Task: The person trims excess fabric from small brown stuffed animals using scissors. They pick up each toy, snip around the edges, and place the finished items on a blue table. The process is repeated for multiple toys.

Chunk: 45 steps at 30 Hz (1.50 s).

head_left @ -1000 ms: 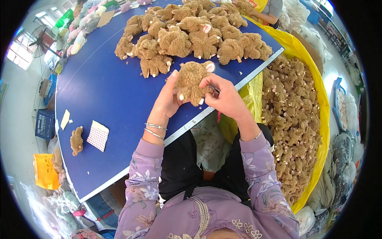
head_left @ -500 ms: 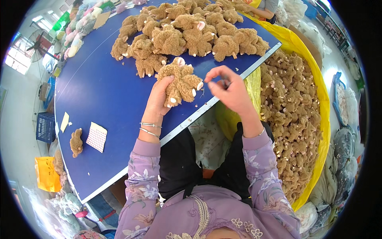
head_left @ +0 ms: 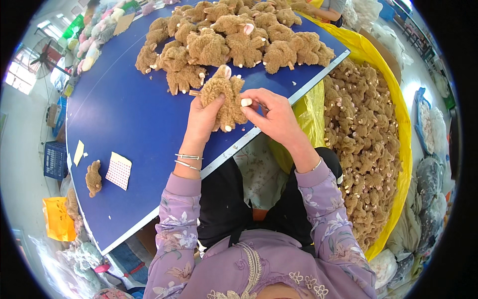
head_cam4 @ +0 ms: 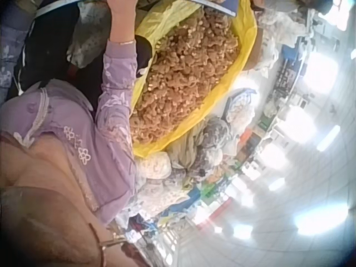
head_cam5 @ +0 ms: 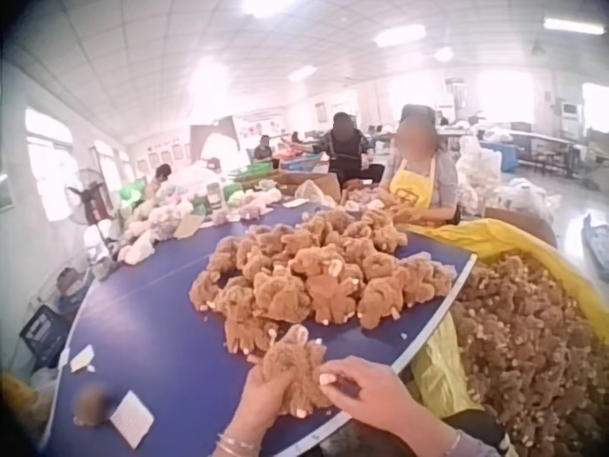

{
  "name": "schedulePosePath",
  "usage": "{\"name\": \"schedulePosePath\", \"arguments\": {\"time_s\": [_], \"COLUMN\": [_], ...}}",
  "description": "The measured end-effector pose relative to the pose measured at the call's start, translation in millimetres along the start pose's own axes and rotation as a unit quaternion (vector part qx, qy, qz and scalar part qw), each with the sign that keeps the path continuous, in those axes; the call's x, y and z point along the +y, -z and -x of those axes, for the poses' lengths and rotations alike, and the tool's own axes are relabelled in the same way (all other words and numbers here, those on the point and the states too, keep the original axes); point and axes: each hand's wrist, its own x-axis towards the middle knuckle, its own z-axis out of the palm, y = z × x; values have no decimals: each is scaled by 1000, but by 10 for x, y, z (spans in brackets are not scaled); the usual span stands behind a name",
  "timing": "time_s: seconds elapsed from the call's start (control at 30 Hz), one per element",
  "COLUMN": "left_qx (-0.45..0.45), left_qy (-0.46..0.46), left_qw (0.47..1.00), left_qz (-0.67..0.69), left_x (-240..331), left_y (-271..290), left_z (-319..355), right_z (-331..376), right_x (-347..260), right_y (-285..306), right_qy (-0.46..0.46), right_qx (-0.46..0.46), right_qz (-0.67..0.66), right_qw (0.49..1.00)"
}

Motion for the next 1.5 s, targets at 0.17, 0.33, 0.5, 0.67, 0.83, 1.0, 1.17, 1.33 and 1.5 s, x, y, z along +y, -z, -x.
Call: {"name": "schedulePosePath", "arguments": {"time_s": [0.17,0.33,0.5,0.67,0.83,1.0,1.17,1.33,1.5], "left_qx": [28,57,65,89,91,110,93,101,120], "left_qy": [-23,-89,-58,-35,-6,-8,-1,-11,-22], "left_qw": [998,992,986,983,989,990,996,994,983], "left_qz": [-50,61,143,153,118,88,14,-34,-136], "left_x": [-14,-123,-18,-96,-80,-66,-157,-194,-121], "left_y": [-17,-49,-21,27,30,-60,4,-20,-92], "left_z": [46,68,-54,-84,-83,-62,-73,-76,-21], "right_z": [-41,-91,-67,19,33,20,0,22,27], "right_x": [146,236,127,98,95,91,38,35,47], "right_y": [-12,91,42,-41,-140,-83,-37,-63,-138], "right_qy": [-155,-274,-110,-107,-58,-96,-124,-62,-53], "right_qx": [53,89,86,17,11,-17,-69,-77,-27], "right_qz": [-83,-338,-224,-235,-209,-139,-109,-46,18], "right_qw": [983,896,965,966,976,985,984,994,998]}}
